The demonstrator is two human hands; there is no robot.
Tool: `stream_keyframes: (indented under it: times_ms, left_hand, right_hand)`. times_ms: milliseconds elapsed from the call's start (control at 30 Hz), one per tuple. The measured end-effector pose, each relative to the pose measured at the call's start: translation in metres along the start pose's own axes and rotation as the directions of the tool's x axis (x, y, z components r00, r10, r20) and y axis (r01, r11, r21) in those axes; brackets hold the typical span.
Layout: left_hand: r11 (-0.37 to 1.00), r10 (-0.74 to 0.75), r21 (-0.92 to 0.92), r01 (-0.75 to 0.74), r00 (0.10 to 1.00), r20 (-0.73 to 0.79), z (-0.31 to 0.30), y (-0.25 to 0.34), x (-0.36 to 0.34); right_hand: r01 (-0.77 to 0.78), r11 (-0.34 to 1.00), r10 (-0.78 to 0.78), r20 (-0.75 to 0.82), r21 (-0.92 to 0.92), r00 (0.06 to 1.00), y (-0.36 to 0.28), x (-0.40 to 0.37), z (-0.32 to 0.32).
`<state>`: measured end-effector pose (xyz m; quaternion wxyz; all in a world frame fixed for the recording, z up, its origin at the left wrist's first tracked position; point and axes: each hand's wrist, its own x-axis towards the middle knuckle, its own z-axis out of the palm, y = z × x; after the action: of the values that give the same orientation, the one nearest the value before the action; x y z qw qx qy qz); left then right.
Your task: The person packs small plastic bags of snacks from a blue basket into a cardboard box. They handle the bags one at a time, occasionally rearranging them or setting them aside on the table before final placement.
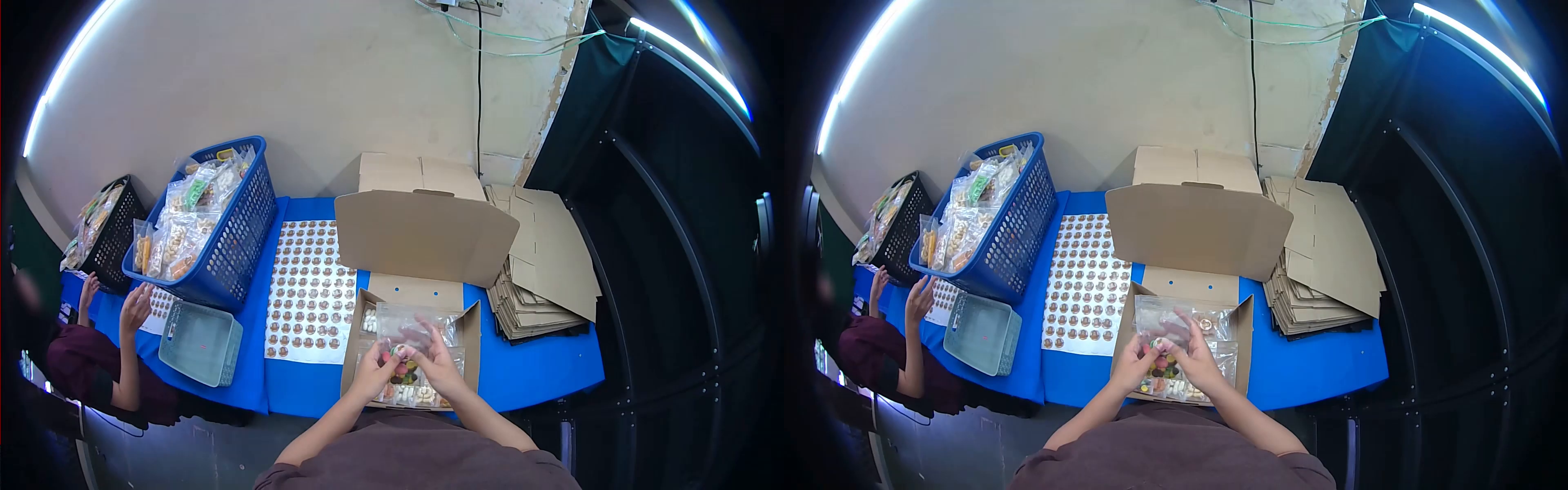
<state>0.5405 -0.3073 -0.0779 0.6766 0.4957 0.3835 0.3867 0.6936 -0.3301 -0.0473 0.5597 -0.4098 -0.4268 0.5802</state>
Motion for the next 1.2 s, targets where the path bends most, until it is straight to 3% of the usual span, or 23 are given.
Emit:
stream_keyframes:
  times_ms: [167, 433, 500, 533, 567, 600, 633, 700, 733, 767, 833, 867, 900, 967, 1000, 1033, 1100, 1167, 1200]
  left_hand:
    - [0.997, -0.021, -0.075, 0.019, 1.0, -0.018, 0.001, -0.007, -0.001]
    - [0.988, -0.062, -0.146, 0.057, 0.998, -0.033, 0.005, 0.0, -0.007]
    - [0.997, 0.074, -0.015, -0.073, 0.995, 0.065, 0.006, -0.007, -0.009]
    - [0.997, 0.071, -0.015, -0.071, 0.995, 0.064, 0.006, -0.007, -0.009]
    - [0.95, 0.183, 0.234, -0.209, 0.975, 0.129, 0.005, -0.006, -0.008]
    - [0.821, 0.272, 0.455, -0.344, 0.937, 0.219, 0.004, -0.004, -0.007]
    - [0.822, 0.274, 0.453, -0.345, 0.937, 0.217, 0.003, -0.001, -0.007]
    - [0.859, 0.111, 0.453, -0.238, 0.951, 0.289, 0.002, 0.01, -0.009]
    - [0.957, -0.07, 0.289, 0.0, 0.97, 0.234, 0.003, 0.022, -0.012]
    - [0.958, -0.063, 0.286, -0.005, 0.972, 0.229, -0.003, 0.02, -0.008]
    - [0.992, -0.078, 0.109, 0.062, 0.985, 0.152, -0.023, 0.014, 0.0]
    - [0.998, 0.037, 0.036, -0.042, 0.992, 0.117, -0.031, 0.013, 0.005]
    - [0.999, 0.035, 0.035, -0.039, 0.993, 0.115, -0.041, 0.014, 0.008]
    - [0.995, 0.094, -0.02, -0.097, 0.987, -0.128, -0.055, 0.015, 0.014]
    - [0.995, 0.094, -0.019, -0.097, 0.988, -0.124, -0.055, 0.018, 0.015]
    - [0.986, 0.165, 0.074, -0.152, 0.963, -0.214, -0.053, 0.024, 0.014]
    - [0.965, 0.24, 0.173, -0.195, 0.925, -0.296, -0.049, 0.034, 0.012]
    - [0.956, 0.29, 0.081, -0.281, 0.874, -0.391, -0.042, 0.041, 0.012]
    - [0.957, 0.288, 0.082, -0.279, 0.873, -0.393, -0.041, 0.04, 0.013]
  right_hand:
    - [0.048, 0.994, -0.043, 0.052, -0.101, 0.998, 0.007, -0.005, -0.003]
    - [0.079, 0.994, -0.08, -0.011, -0.076, 0.997, 0.004, -0.009, 0.0]
    - [0.075, 0.995, -0.077, -0.026, -0.061, 0.997, 0.003, -0.011, -0.004]
    - [0.034, 0.997, -0.041, -0.093, -0.072, 0.995, 0.007, -0.01, -0.01]
    - [-0.006, 0.997, -0.006, -0.159, -0.081, 0.987, 0.009, -0.008, -0.012]
    - [-0.001, 0.997, 0.019, -0.243, 0.074, 0.97, 0.004, -0.005, -0.009]
    - [-0.002, 0.997, 0.019, -0.241, 0.072, 0.97, 0.003, -0.004, -0.012]
    - [-0.04, 0.999, 0.033, -0.285, -0.02, 0.958, 0.004, 0.002, -0.031]
    - [-0.011, 0.998, -0.011, -0.313, -0.067, 0.95, 0.005, 0.003, -0.04]
    - [-0.008, 0.997, -0.014, -0.306, -0.072, 0.952, 0.006, 0.001, -0.045]
    - [-0.032, 0.994, -0.003, -0.324, -0.103, 0.946, 0.001, -0.005, -0.046]
    - [-0.039, 0.992, 0.001, -0.295, -0.121, 0.956, 0.006, -0.007, -0.05]
    - [-0.042, 0.992, 0.004, -0.295, -0.121, 0.956, 0.011, -0.008, -0.05]
    - [-0.163, 0.986, 0.152, -0.2, -0.04, 0.968, 0.021, -0.008, -0.048]
    - [-0.254, 0.966, 0.248, -0.126, -0.035, 0.96, 0.029, -0.008, -0.049]
    - [-0.254, 0.967, 0.248, -0.127, -0.032, 0.96, 0.042, -0.009, -0.048]
    - [-0.323, 0.943, 0.329, -0.094, 0.079, 0.94, 0.066, -0.011, -0.04]
    - [-0.357, 0.924, 0.364, -0.03, 0.138, 0.931, 0.076, -0.012, -0.034]
    - [-0.384, 0.884, 0.399, 0.002, 0.267, 0.917, 0.081, -0.012, -0.031]
